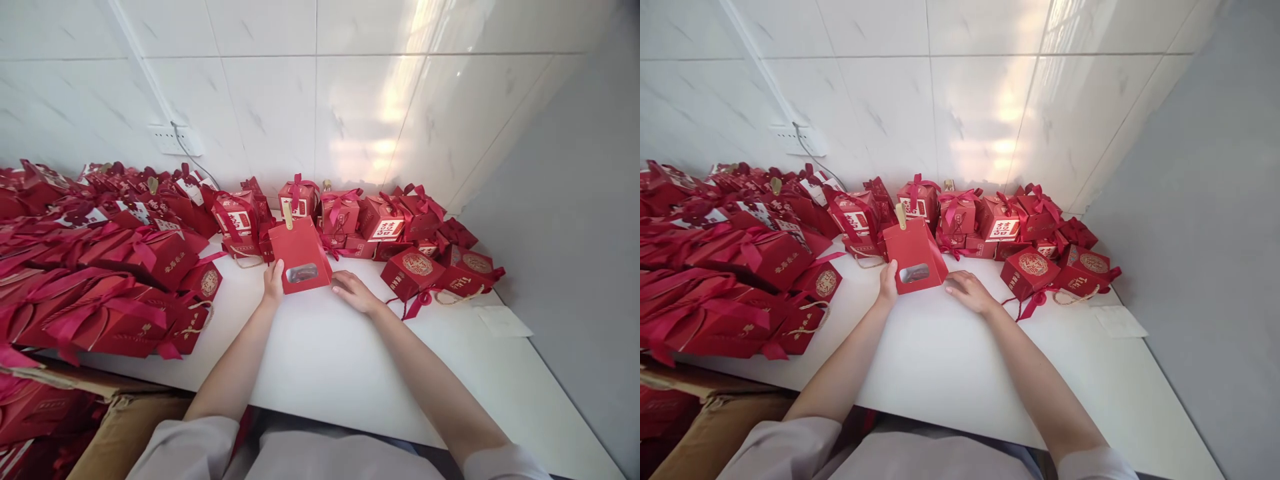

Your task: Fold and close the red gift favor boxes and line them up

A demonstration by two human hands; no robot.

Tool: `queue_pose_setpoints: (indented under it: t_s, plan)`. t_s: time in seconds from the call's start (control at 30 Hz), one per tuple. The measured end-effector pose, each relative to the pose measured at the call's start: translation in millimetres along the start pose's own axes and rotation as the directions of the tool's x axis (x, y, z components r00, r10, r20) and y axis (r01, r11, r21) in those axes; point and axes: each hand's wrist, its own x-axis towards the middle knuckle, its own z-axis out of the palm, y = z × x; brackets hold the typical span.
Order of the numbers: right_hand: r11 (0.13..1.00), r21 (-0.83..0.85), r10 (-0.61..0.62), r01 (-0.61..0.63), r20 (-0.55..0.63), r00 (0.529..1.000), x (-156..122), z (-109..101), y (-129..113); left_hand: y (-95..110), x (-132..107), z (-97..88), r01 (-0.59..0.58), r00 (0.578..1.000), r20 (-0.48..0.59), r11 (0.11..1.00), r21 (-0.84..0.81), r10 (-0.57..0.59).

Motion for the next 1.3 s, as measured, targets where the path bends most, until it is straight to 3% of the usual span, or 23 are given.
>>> queue_pose_setpoints:
  t_s: [0.6,0.93,1.3]
  plan:
    - [0.991,-0.136,-0.002,0.007,0.037,0.999,3,2,-2,14,3,-6.7,-0.185,0.982,0.083,0.957,0.221,0.171]
    - [0.982,-0.187,0.001,0.013,0.073,0.997,5,6,-12,6,4,-12.0,-0.124,0.992,0.053,0.968,0.218,0.115]
    - [0.992,-0.129,0.019,-0.009,0.077,0.997,6,3,-10,7,6,-16.1,-0.029,0.999,-0.018,0.991,0.132,0.032]
